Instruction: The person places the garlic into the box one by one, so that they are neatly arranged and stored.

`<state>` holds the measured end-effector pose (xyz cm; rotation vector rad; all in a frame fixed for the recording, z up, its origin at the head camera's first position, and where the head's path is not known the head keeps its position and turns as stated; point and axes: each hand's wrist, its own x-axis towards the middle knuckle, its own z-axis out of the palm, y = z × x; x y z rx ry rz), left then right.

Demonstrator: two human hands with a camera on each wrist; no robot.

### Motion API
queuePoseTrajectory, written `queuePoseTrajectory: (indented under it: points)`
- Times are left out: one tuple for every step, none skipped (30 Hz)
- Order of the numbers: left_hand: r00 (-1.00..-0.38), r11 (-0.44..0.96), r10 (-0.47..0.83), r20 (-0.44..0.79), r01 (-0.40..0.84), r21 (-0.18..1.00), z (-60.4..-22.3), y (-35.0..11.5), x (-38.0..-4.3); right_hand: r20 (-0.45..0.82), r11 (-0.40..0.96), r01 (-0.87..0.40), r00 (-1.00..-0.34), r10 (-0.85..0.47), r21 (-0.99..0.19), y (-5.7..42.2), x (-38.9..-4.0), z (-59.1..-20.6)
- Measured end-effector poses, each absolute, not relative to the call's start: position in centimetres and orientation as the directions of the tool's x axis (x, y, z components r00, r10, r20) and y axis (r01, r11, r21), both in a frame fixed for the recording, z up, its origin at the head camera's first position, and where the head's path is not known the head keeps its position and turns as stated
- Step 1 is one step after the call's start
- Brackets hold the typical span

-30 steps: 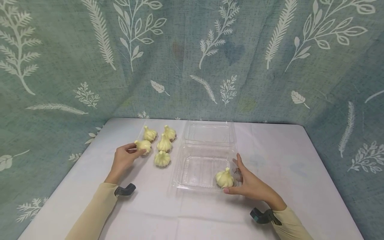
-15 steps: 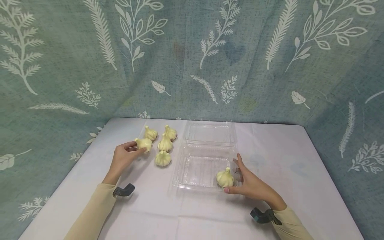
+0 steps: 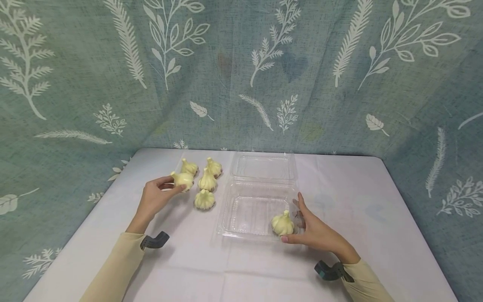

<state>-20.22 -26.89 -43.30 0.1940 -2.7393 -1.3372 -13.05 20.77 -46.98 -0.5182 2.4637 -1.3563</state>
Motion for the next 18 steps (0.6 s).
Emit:
queuePoseTrajectory:
  points:
    - [-0.989, 0.61, -0.144, 0.024, -0.069, 0.79, -43.1, -26.8, -20.1, -0.071, 0.492, -0.175, -0.895, -0.441, -0.853, 20.8, -13.1, -47.0]
    - [-0.99, 0.61, -0.137, 0.026, -0.063, 0.79, -43.0, -26.6, -20.0, -0.07, 0.49, -0.176, -0.894, -0.442, -0.854, 20.8, -13.1, -47.0]
    - [-0.991, 0.61, -0.129, 0.027, -0.058, 0.79, -42.8, -26.5, -19.9, -0.07, 0.488, -0.176, -0.893, -0.445, -0.855, 20.8, -13.1, -47.0]
    - [-0.992, 0.607, -0.122, 0.029, -0.052, 0.793, -42.7, -26.3, -19.9, -0.069, 0.485, -0.176, -0.892, -0.447, -0.857, 20.8, -13.1, -47.0]
    - [-0.993, 0.605, -0.116, 0.029, -0.047, 0.794, -42.5, -26.2, -19.8, -0.069, 0.482, -0.176, -0.891, -0.449, -0.858, 20.8, -13.1, -47.0]
    - [-0.993, 0.603, -0.111, 0.029, -0.044, 0.796, -42.3, -26.0, -19.7, -0.07, 0.478, -0.176, -0.889, -0.452, -0.86, 20.8, -13.1, -47.0]
    - [-0.994, 0.603, -0.105, 0.029, -0.041, 0.797, -42.1, -25.9, -19.6, -0.07, 0.475, -0.176, -0.888, -0.454, -0.862, 20.8, -13.1, -47.0]
    - [-0.995, 0.601, -0.101, 0.026, -0.04, 0.799, -42.0, -25.7, -19.6, -0.07, 0.473, -0.175, -0.887, -0.456, -0.864, 20.8, -13.1, -47.0]
    - [-0.995, 0.594, -0.095, 0.025, -0.037, 0.804, -41.8, -25.5, -19.5, -0.07, 0.47, -0.174, -0.886, -0.458, -0.865, 20.8, -13.2, -47.0]
    - [-0.996, 0.59, -0.091, 0.025, -0.034, 0.807, -41.6, -25.3, -19.4, -0.07, 0.47, -0.175, -0.886, -0.459, -0.865, 20.8, -13.2, -47.0]
    - [-0.996, 0.588, -0.086, 0.025, -0.03, 0.808, -41.4, -25.1, -19.4, -0.071, 0.471, -0.175, -0.886, -0.459, -0.864, 20.8, -13.2, -47.0]
    - [-0.996, 0.583, -0.08, 0.028, -0.024, 0.812, -41.2, -25.0, -19.3, -0.071, 0.473, -0.175, -0.886, -0.458, -0.864, 20.8, -13.2, -47.0]
    - [-0.997, 0.579, -0.074, 0.034, -0.015, 0.815, -41.0, -24.8, -19.2, -0.07, 0.475, -0.176, -0.887, -0.456, -0.862, 20.8, -13.2, -47.0]
    - [-0.997, 0.575, -0.068, 0.037, -0.009, 0.818, -40.8, -24.6, -19.1, -0.069, 0.477, -0.178, -0.888, -0.455, -0.861, 20.8, -13.2, -47.0]
    - [-0.997, 0.572, -0.063, 0.042, -0.002, 0.82, -40.6, -24.4, -19.0, -0.068, 0.479, -0.179, -0.888, -0.454, -0.859, 20.8, -13.2, -47.0]
    - [-0.997, 0.571, -0.058, 0.045, 0.004, 0.821, -40.5, -24.2, -18.8, -0.067, 0.481, -0.18, -0.889, -0.453, -0.858, 20.8, -13.2, -46.9]
    - [-0.998, 0.569, -0.05, 0.048, 0.011, 0.822, -40.3, -24.0, -18.7, -0.066, 0.48, -0.181, -0.889, -0.453, -0.859, 20.8, -13.2, -46.9]
    - [-0.998, 0.566, -0.043, 0.05, 0.017, 0.824, -40.1, -23.8, -18.5, -0.066, 0.482, -0.181, -0.89, -0.451, -0.857, 20.8, -13.2, -47.0]
